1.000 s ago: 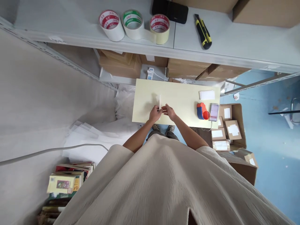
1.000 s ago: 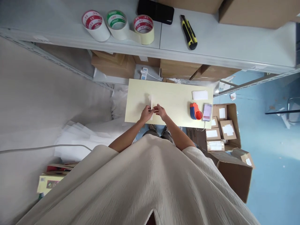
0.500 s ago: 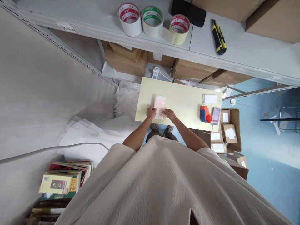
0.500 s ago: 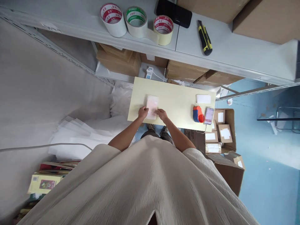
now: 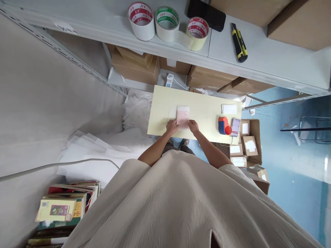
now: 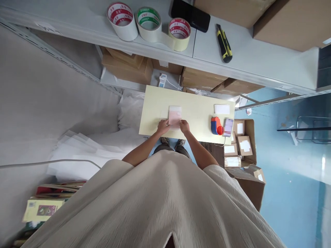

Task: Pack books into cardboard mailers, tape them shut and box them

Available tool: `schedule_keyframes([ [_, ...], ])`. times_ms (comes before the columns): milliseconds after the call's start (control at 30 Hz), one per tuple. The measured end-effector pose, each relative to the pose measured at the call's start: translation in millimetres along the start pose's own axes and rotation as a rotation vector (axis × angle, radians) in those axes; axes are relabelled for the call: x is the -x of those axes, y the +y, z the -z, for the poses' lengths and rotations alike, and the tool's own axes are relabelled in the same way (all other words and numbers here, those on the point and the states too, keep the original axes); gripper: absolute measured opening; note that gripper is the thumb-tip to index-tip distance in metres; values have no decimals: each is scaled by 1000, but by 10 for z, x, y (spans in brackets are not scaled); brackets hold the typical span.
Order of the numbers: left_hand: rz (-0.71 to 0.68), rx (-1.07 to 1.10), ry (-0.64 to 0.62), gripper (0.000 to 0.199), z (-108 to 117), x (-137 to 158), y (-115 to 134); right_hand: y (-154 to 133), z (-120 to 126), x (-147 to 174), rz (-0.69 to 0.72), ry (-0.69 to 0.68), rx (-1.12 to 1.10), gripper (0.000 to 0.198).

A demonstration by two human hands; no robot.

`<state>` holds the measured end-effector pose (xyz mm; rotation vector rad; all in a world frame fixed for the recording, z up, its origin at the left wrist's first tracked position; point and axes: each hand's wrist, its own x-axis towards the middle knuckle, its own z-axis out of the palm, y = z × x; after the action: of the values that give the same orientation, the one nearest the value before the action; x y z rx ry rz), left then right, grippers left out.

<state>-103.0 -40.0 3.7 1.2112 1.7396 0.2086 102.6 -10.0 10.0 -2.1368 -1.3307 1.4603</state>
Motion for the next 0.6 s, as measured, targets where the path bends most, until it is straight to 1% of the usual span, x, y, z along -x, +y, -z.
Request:
schedule_keyframes([
  [67, -16, 0, -18, 48, -44, 16, 55, 22, 74, 4, -64, 68, 19, 48],
  [100, -25, 7, -2, 49, -64, 26, 83, 31, 108, 7, -79, 84, 27, 48],
  [167, -56, 35, 51, 52, -100, 50, 136, 44, 160, 13, -71, 83, 35, 48],
  [233, -100, 74, 74, 56, -130, 75, 177, 45, 184, 19, -64, 77, 16, 50],
  [300, -120, 102, 54, 57, -152, 99, 205, 32, 183, 28, -84, 65, -41, 53],
  [400, -100, 106, 27, 55, -168, 126, 225, -8, 168, 54, -130, 40, -153, 56],
  [600, -79, 117, 11, 46, -121, 158, 248, -139, 214, 115, -176, 33, -306, 46],
])
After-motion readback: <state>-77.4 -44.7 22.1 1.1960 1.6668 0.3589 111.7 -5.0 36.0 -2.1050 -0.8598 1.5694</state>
